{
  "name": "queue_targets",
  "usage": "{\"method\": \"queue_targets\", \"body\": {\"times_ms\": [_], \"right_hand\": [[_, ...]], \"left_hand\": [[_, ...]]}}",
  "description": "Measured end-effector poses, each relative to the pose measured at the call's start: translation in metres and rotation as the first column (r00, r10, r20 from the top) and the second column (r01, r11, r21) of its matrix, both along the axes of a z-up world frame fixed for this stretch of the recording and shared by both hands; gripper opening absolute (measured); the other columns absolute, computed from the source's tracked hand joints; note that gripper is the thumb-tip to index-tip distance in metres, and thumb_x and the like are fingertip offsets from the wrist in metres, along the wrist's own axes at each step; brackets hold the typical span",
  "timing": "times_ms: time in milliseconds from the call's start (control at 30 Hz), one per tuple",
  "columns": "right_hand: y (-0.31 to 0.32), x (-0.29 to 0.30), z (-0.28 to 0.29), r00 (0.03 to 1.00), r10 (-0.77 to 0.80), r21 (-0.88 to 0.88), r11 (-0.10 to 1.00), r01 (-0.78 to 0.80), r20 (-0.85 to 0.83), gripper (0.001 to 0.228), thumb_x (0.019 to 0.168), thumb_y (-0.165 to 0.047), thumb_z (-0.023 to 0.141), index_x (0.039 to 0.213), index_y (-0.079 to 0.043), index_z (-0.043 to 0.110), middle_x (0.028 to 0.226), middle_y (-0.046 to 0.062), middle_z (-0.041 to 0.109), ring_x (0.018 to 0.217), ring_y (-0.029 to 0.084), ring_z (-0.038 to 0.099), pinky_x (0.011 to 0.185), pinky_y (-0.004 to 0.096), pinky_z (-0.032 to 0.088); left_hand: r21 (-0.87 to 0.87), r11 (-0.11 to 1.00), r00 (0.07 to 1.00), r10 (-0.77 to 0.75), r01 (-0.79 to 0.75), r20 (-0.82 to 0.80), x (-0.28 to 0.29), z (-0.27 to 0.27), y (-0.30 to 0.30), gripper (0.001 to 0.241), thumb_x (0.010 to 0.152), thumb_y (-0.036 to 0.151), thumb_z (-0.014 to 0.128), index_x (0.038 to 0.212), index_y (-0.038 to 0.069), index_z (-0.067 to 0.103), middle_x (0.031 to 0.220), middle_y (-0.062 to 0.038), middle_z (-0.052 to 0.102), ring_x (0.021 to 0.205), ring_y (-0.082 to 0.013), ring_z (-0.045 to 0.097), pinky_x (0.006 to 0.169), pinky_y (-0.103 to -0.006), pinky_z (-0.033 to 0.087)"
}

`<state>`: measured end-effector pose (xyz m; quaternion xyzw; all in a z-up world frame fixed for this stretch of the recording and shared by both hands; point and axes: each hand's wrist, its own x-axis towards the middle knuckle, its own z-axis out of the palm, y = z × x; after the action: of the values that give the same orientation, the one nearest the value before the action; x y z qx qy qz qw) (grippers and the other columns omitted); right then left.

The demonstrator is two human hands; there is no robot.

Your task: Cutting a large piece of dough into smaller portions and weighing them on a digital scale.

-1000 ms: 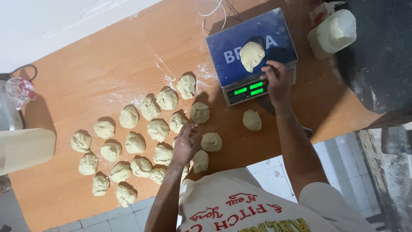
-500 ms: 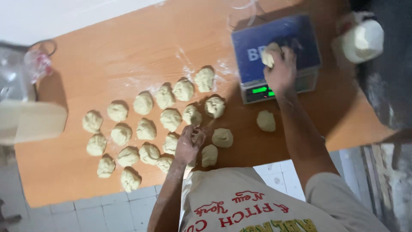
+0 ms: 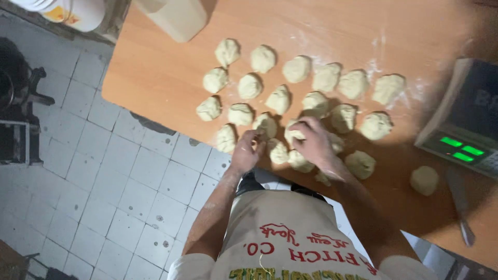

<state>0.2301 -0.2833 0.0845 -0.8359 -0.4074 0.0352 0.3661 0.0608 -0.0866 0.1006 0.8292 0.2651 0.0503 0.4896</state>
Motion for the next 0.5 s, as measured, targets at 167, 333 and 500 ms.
{"method": "queue_targets", "body": {"times_ms": [167,333,500], "right_hand": [[0.141,-0.078,-0.006,0.989,0.146,0.101,0.985,-0.141,-0.037,0.039,0.069,-0.028,0.084,0.105,-0.037,0.074,0.124,-0.005,0.065,0.113,0.024,0.069,0.095,0.038,0.055],[0.236,-0.125,-0.049,0.949,0.243,0.017,0.969,-0.245,-0.203,0.042,0.077,-0.033,0.082,0.117,-0.037,0.071,0.126,0.001,0.067,0.112,0.029,0.071,0.096,0.043,0.058],[0.259,-0.117,-0.062,0.971,0.220,-0.366,0.900,-0.238,-0.091,0.033,0.087,-0.041,0.074,0.120,-0.038,0.071,0.130,0.002,0.066,0.118,0.030,0.070,0.098,0.042,0.059]], "left_hand": [[-0.088,0.932,0.933,0.355,-0.350,0.050,-0.072,-0.014,0.104,0.030,0.094,0.004,0.065,0.124,-0.001,0.065,0.115,-0.022,0.066,0.106,-0.0374,0.071,0.089,-0.0419,0.062],[-0.169,0.902,0.917,0.395,-0.397,-0.047,-0.107,-0.037,0.170,0.042,0.099,0.023,0.063,0.134,0.000,0.060,0.127,-0.025,0.062,0.119,-0.0402,0.066,0.098,-0.0498,0.058],[0.046,0.967,0.949,0.255,-0.251,-0.188,-0.114,-0.072,0.188,0.059,0.090,0.029,0.074,0.142,0.006,0.058,0.141,-0.023,0.050,0.134,-0.0457,0.053,0.110,-0.0507,0.053]]}}
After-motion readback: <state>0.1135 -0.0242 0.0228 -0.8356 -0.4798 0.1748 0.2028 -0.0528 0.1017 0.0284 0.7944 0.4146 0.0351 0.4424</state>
